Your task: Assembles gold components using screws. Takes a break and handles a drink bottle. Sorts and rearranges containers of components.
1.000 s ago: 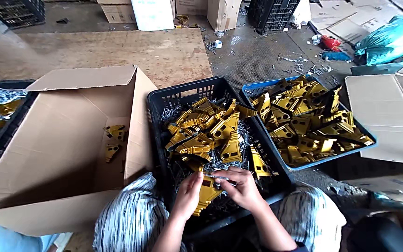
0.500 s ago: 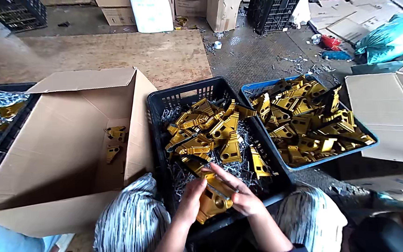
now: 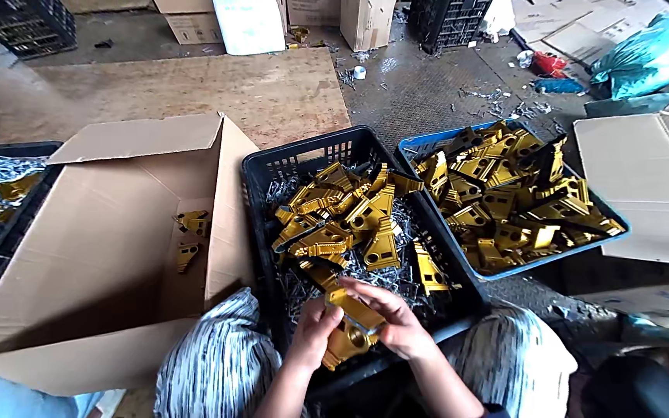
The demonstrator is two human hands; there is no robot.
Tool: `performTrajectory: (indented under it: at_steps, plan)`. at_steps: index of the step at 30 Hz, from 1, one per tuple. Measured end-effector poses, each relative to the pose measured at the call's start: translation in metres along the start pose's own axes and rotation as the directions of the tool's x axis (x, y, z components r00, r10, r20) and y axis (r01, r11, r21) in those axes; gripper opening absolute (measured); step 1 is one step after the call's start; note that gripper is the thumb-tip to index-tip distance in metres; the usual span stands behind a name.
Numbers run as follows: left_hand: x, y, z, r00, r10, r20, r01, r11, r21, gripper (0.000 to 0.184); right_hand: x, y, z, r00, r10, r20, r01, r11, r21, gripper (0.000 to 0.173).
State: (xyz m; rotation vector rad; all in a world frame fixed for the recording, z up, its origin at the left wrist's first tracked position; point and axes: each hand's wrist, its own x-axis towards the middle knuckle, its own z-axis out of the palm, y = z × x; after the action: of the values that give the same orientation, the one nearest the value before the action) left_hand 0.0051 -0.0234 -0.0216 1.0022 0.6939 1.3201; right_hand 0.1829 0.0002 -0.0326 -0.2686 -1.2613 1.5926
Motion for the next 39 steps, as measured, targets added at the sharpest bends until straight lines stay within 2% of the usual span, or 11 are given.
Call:
performTrajectory:
  at_steps: [2,7,10,14,17,19,24,30,34,37,39]
  plan:
    - [-0.003,-0.004,0.0,0.996,-0.029,0.086,0.037,0.995,-0.091,0.026,0.0,-0.002,0.006,0.998,0.038,0.052,-0.041,0.997,0.063,0.096]
    - [-0.002,-0.008,-0.006,0.977,-0.03,0.21,0.066,0.984,-0.168,0.026,-0.004,-0.001,0.013,1.0,0.008,-0.009,-0.007,0.988,0.151,0.093]
    - [0.001,0.004,-0.016,0.971,-0.116,0.21,0.109,0.993,0.047,0.029,-0.009,-0.01,0.011,0.998,-0.007,-0.06,-0.001,0.992,-0.127,0.103]
    - [0.004,0.013,-0.018,0.971,-0.219,0.091,0.172,0.915,0.366,0.064,-0.011,-0.019,0.009,0.987,-0.156,-0.045,0.048,0.543,-0.838,0.1]
    - [0.0,0.012,-0.007,0.962,-0.246,0.116,0.189,0.912,0.363,0.068,-0.008,-0.014,0.017,0.994,-0.112,0.018,0.057,0.354,-0.933,0.095]
    - [-0.001,0.009,-0.008,0.966,-0.224,0.126,0.168,0.92,0.354,0.06,-0.006,-0.014,0.017,0.998,-0.048,-0.027,-0.002,0.464,-0.886,0.093]
    - [-0.004,0.005,-0.009,0.943,-0.301,0.144,0.225,0.892,0.393,0.057,-0.01,-0.017,0.013,0.966,0.082,-0.245,-0.238,0.648,-0.724,0.016]
    - [-0.008,0.005,-0.019,0.89,-0.414,0.193,0.335,0.879,0.34,0.05,-0.02,-0.005,0.021,0.879,0.213,-0.427,-0.402,0.812,-0.422,0.008]
    - [-0.019,0.011,-0.03,0.887,-0.3,0.352,0.306,0.951,0.039,0.094,-0.009,-0.012,0.039,0.713,0.46,-0.53,-0.473,0.873,0.122,0.011]
    - [-0.02,0.005,-0.027,0.969,-0.181,0.168,0.168,0.982,0.086,0.086,0.015,-0.014,0.022,0.747,0.432,-0.506,-0.612,0.745,-0.267,0.016]
    - [-0.018,0.004,-0.028,0.983,-0.183,0.008,0.182,0.982,0.056,0.087,0.04,-0.009,-0.003,0.779,0.332,-0.531,-0.619,0.28,-0.734,0.025]
